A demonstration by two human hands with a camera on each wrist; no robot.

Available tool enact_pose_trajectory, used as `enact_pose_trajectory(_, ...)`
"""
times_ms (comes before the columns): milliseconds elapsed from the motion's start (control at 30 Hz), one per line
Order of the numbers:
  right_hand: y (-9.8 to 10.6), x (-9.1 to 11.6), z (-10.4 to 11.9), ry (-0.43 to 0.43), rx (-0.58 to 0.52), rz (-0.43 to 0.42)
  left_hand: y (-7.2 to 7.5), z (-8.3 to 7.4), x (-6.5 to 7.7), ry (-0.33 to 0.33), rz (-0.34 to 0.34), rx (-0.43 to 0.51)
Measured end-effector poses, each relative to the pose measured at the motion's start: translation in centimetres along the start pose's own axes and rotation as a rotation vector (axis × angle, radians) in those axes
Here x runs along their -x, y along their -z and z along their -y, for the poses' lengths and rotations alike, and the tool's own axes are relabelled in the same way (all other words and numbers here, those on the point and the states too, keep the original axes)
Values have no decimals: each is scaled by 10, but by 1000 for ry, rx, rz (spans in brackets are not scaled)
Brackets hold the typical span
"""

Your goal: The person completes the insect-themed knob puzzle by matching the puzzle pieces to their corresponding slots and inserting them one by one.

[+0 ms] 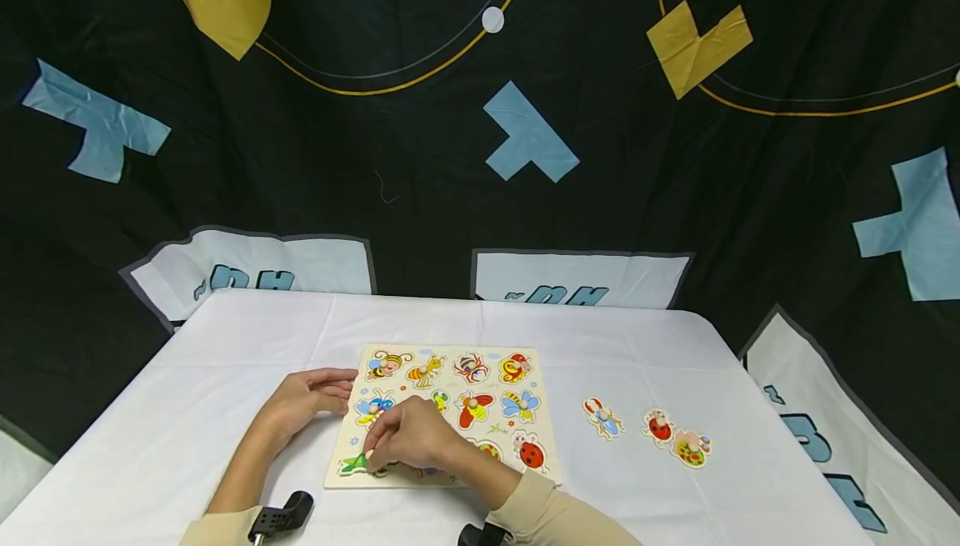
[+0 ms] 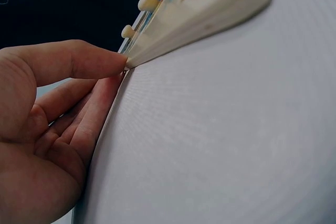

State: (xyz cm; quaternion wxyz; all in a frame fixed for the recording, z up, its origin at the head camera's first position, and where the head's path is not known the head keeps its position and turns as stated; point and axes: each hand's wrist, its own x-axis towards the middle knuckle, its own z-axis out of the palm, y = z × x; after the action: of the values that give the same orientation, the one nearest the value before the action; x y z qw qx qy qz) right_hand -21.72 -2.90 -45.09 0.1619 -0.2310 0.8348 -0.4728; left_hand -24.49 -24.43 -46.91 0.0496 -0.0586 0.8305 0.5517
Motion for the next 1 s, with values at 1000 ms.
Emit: enact_pose_trajectory(1000,-1,1,-3,-18,45,40,-2,1,-1,-7,-2,17)
